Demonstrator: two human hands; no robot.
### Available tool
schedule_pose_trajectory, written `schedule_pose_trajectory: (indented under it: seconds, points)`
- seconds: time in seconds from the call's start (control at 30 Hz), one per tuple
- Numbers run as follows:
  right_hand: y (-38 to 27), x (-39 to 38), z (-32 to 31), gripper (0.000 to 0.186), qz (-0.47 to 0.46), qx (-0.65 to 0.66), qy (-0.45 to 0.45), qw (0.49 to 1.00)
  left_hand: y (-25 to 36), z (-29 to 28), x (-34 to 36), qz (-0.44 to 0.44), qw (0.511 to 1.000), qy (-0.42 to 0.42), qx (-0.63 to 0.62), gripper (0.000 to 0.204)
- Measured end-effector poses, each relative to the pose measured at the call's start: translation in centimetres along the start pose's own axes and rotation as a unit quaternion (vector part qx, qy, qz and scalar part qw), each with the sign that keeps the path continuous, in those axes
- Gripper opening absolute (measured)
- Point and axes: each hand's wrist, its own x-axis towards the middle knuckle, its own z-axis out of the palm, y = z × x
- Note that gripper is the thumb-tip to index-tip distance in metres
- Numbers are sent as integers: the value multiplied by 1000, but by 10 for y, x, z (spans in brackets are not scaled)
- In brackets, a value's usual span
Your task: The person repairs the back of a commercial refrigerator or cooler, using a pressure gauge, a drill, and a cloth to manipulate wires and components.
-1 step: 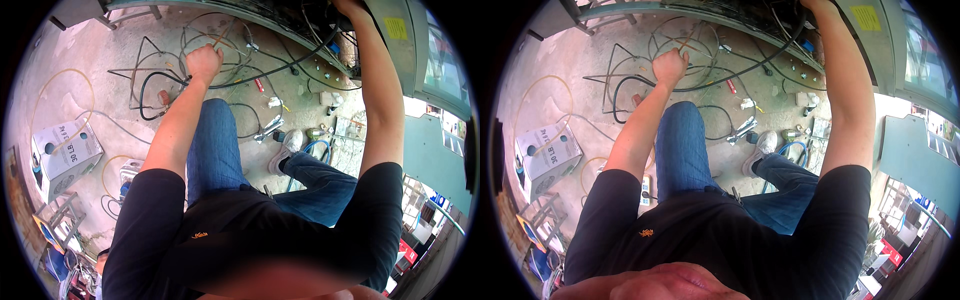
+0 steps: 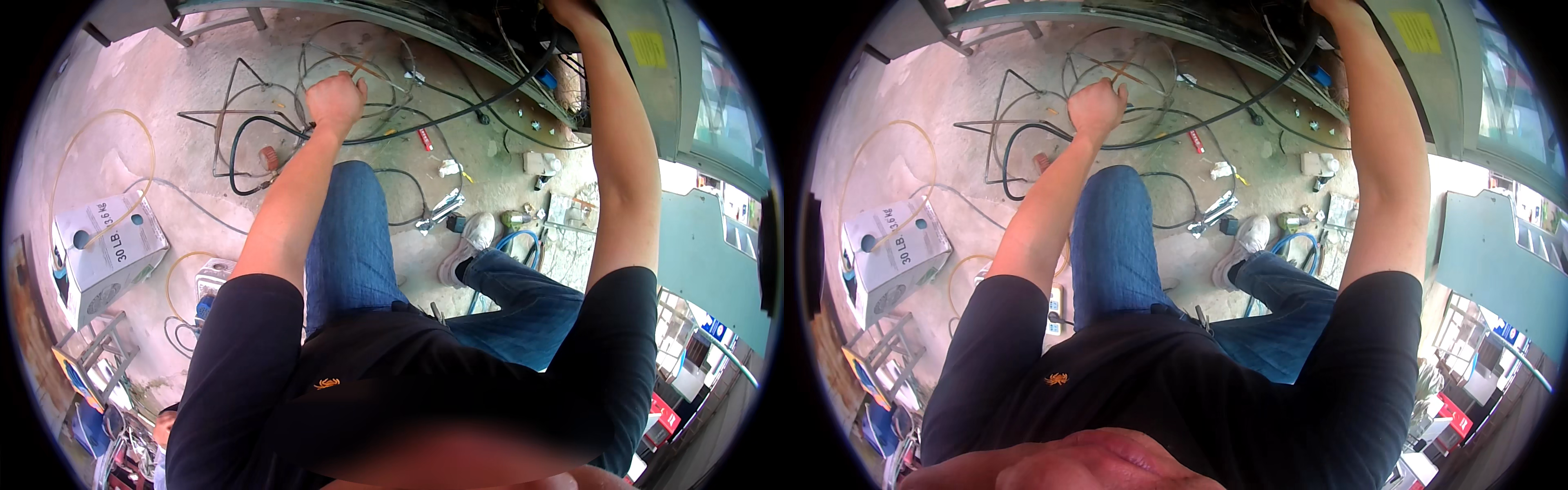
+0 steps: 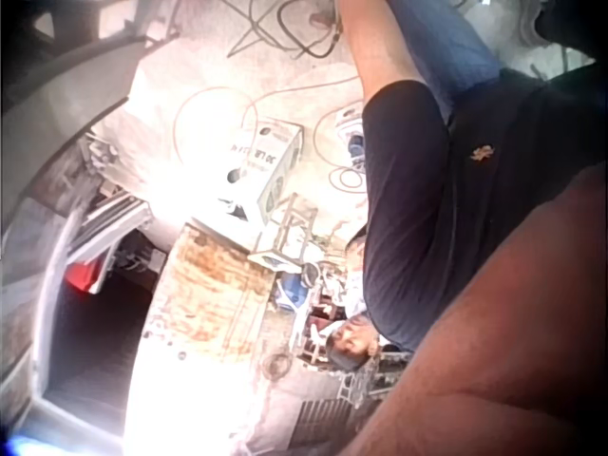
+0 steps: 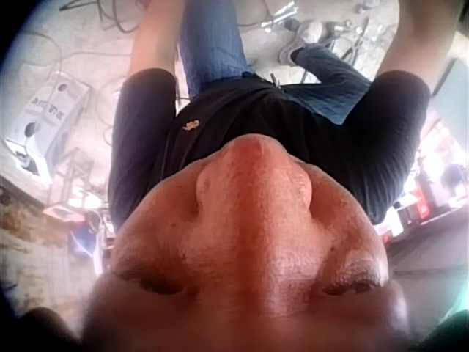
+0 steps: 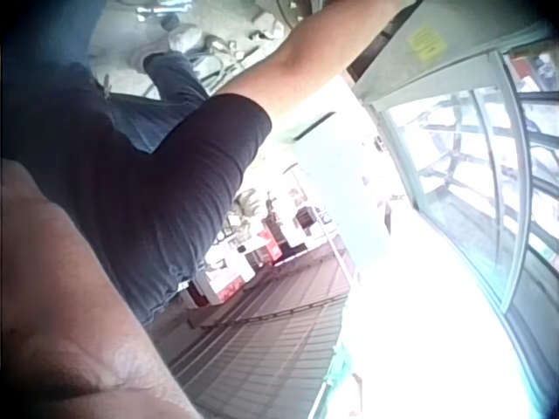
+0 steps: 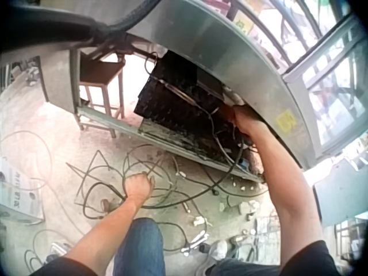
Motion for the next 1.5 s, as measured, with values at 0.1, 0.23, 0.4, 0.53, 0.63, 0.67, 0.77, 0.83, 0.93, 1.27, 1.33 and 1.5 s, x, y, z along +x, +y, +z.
schedule_pose_trajectory:
  seconds: [0.1, 0.23, 0.4, 0.53, 0.63, 0.67, 0.77, 0.83, 0.93, 1.27, 1.33, 1.5]
  points:
    - [14, 0, 5, 30, -75, -102, 54, 991, 3, 1, -1, 2, 1000, -2, -8, 43]
    - [4, -7, -4, 37, -119, -197, -7, 973, 1, -3, -1, -3, 1000, -8, -13, 43]
    - [-2, -11, -4, 44, -48, -114, 59, 991, 2, -4, -2, 3, 1000, -1, -16, 42]
    - [-4, -19, -8, 53, -94, -169, 56, 980, 2, -4, -3, 4, 1000, -1, -16, 41]
    - [-17, -28, -17, 51, -75, -159, 26, 984, 0, 0, -1, 2, 1000, 9, -9, 41]
    - [-12, -22, -15, 49, -52, -137, 20, 989, 0, 1, 0, 2, 1000, 6, -9, 41]
    - [-6, -16, -13, 43, -26, -103, 18, 994, 1, 1, -1, 5, 1000, 2, -10, 41]
    - [-26, -38, -22, 39, -74, -121, 33, 989, -1, 0, -1, 2, 1000, 7, -9, 42]
    - [1, -1, -5, 38, -69, -223, -22, 972, 1, -1, -2, 6, 1000, 7, -10, 42]
    - [47, 16, 15, 38, -196, -171, 57, 964, 4, 0, -2, 10, 1000, 15, -13, 40]
    - [22, 6, 5, 42, -162, -187, 6, 969, -1, 1, 0, 5, 1000, 27, -1, 40]
    - [32, 7, 4, 44, -129, -168, -1, 977, 3, 0, -2, 8, 1000, 17, -7, 40]
